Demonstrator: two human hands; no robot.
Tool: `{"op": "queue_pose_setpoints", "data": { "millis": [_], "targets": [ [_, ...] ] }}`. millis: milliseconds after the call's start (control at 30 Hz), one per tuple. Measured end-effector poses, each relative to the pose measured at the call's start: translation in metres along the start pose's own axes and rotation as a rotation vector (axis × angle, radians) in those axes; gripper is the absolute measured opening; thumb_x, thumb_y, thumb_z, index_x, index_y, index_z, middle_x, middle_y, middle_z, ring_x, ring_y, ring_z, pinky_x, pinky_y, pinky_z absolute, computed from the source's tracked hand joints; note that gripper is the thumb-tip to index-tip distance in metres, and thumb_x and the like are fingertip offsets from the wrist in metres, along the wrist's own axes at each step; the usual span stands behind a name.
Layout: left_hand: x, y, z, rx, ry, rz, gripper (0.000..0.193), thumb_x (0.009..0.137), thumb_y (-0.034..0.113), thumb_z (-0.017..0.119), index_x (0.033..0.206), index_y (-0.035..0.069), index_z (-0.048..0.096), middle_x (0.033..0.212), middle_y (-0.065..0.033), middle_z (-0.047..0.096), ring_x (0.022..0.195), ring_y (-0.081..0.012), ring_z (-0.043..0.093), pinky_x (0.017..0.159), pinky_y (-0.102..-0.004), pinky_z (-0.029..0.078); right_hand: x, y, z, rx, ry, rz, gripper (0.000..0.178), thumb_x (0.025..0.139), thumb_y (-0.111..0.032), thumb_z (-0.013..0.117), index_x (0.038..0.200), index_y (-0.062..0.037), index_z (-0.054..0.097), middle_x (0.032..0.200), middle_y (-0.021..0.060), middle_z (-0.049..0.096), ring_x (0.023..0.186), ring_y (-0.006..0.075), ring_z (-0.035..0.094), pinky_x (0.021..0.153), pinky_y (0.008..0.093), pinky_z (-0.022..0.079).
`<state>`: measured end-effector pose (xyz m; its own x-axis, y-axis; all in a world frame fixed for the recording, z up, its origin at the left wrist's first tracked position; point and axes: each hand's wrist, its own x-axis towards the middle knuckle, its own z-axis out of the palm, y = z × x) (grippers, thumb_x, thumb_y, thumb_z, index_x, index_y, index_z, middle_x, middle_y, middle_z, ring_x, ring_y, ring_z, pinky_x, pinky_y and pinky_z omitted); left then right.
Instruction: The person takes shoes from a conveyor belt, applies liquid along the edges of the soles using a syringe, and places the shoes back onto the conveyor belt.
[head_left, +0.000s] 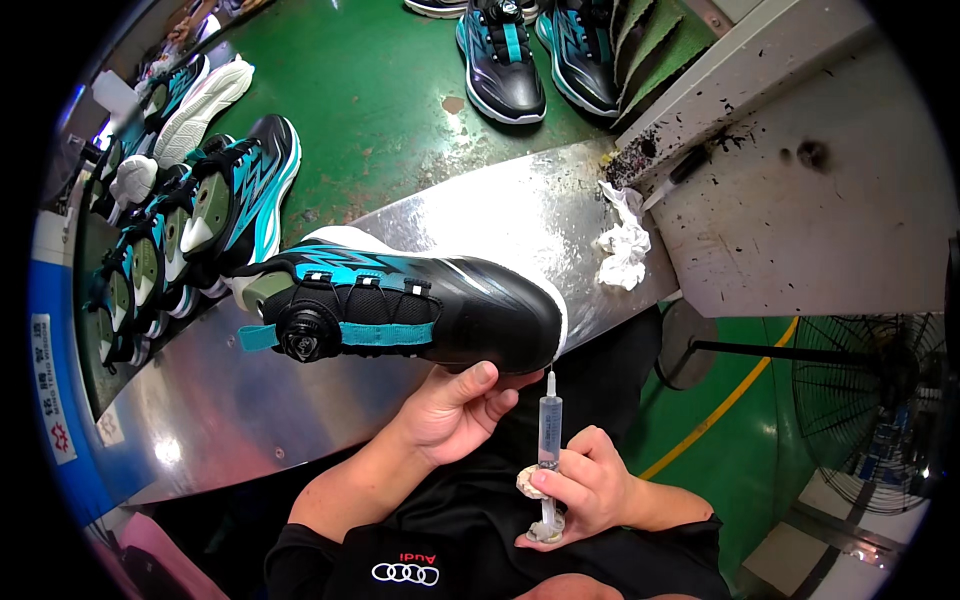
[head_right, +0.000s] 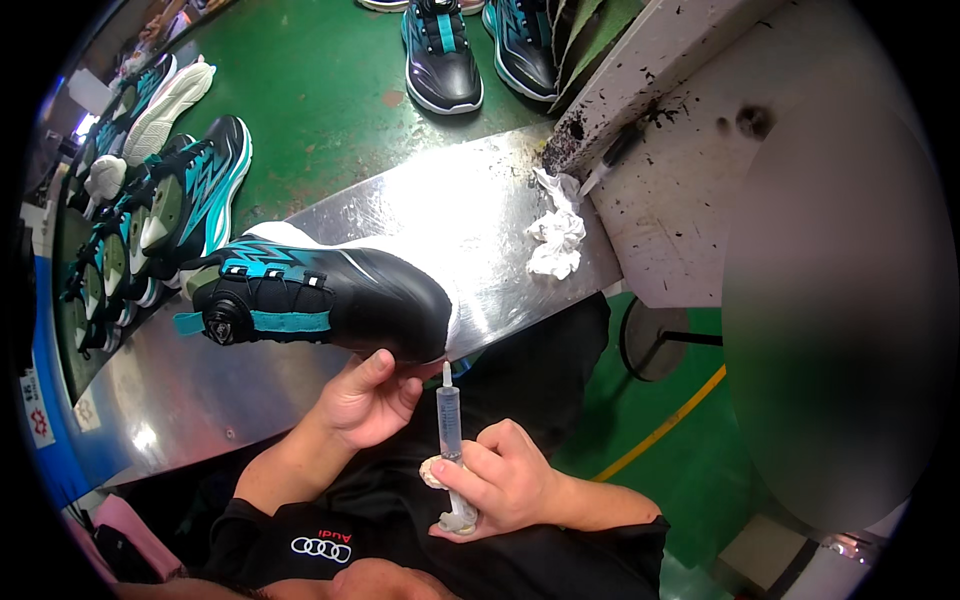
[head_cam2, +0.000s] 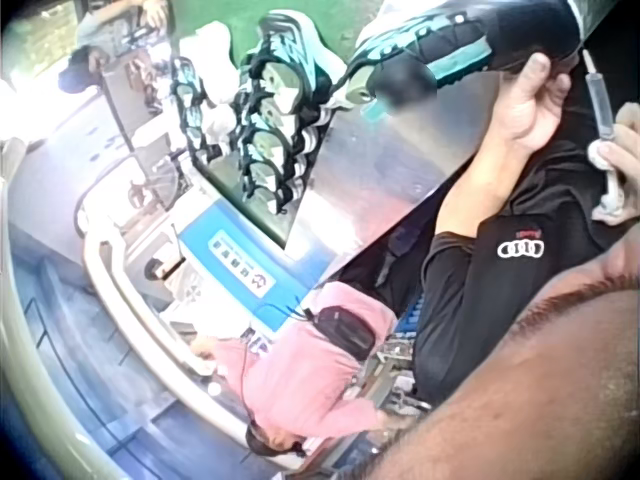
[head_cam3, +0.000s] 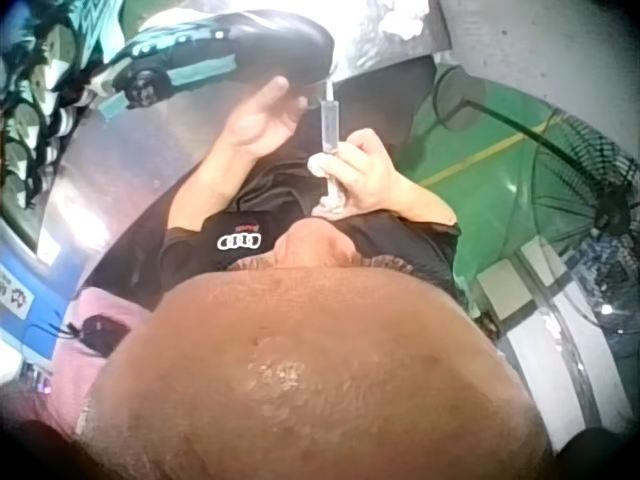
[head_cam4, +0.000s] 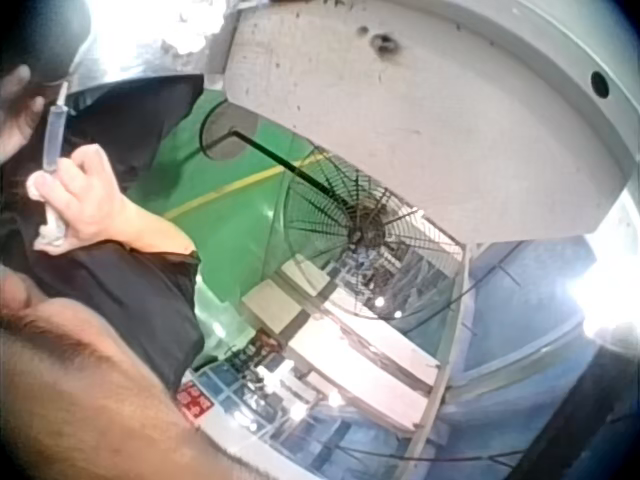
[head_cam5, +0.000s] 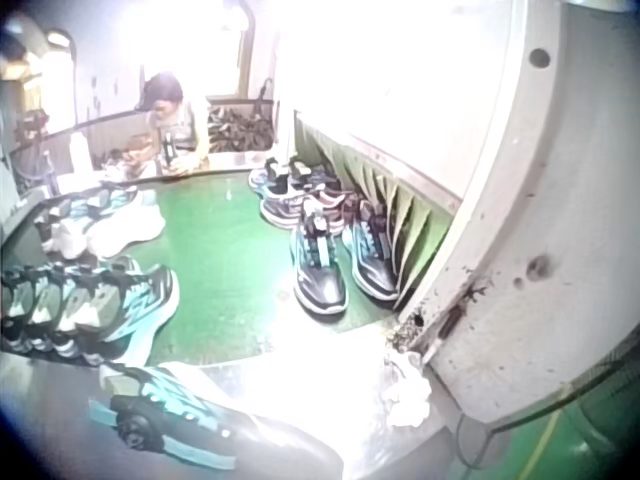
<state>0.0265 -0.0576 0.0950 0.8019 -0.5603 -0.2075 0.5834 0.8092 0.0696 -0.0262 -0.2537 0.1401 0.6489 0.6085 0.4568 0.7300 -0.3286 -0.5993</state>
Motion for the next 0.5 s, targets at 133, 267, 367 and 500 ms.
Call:
{"op": "queue_pose_setpoints", "data": {
  "millis": [133, 267, 367, 500],
  "targets": [
    [-0.001, 0.003, -0.003, 0.081, 0.011, -0.007, 0.036, 0.087, 0.015, 0.062, 0.121, 0.011, 0.054, 0.120, -0.0088, 0.056, 0.113, -0.0252, 0.055, 0.080, -0.0217, 0.055, -0.001, -0.001, 0.003, 0.016, 0.002, 0.018, 0.077, 0.056, -0.043, 0.080, 0.117, -0.0062, 0.050, 0.089, 0.0054, 0.055, 0.064, 0.0210, 0.042, 0.055, 0.0317, 0.035],
    [-0.014, 0.003, -0.007, 0.115, 0.085, 0.028, 0.041, 0.084, 0.016, 0.065, 0.123, 0.010, 0.053, 0.120, -0.0096, 0.057, 0.113, -0.0263, 0.055, 0.079, -0.0250, 0.055, -0.008, -0.002, 0.003, 0.070, 0.166, -0.149, 0.069, 0.059, -0.050, 0.079, 0.110, -0.0107, 0.053, 0.091, 0.0048, 0.054, 0.069, 0.0208, 0.044, 0.057, 0.0317, 0.034],
    [-0.030, 0.007, -0.016, 0.064, -0.011, -0.001, 0.041, 0.081, 0.008, 0.065, 0.121, 0.006, 0.055, 0.115, -0.0118, 0.060, 0.109, -0.0289, 0.057, 0.082, -0.0308, 0.053, -0.001, 0.005, -0.002, -0.061, 0.227, -0.125, 0.080, 0.056, -0.059, 0.079, 0.116, -0.0197, 0.046, 0.101, 0.0071, 0.050, 0.081, 0.0246, 0.044, 0.064, 0.0359, 0.035],
    [-0.087, -0.005, -0.027, -0.090, -0.022, -0.032, 0.054, 0.073, 0.005, 0.065, 0.125, 0.005, 0.050, 0.120, -0.0127, 0.058, 0.113, -0.0274, 0.054, 0.093, -0.0416, 0.045, 0.007, 0.051, -0.005, -0.156, 0.163, -0.040, 0.097, 0.055, -0.060, 0.079, 0.125, -0.0078, 0.038, 0.107, 0.0139, 0.045, 0.090, 0.0286, 0.042, 0.078, 0.0416, 0.036]
  ]
}}
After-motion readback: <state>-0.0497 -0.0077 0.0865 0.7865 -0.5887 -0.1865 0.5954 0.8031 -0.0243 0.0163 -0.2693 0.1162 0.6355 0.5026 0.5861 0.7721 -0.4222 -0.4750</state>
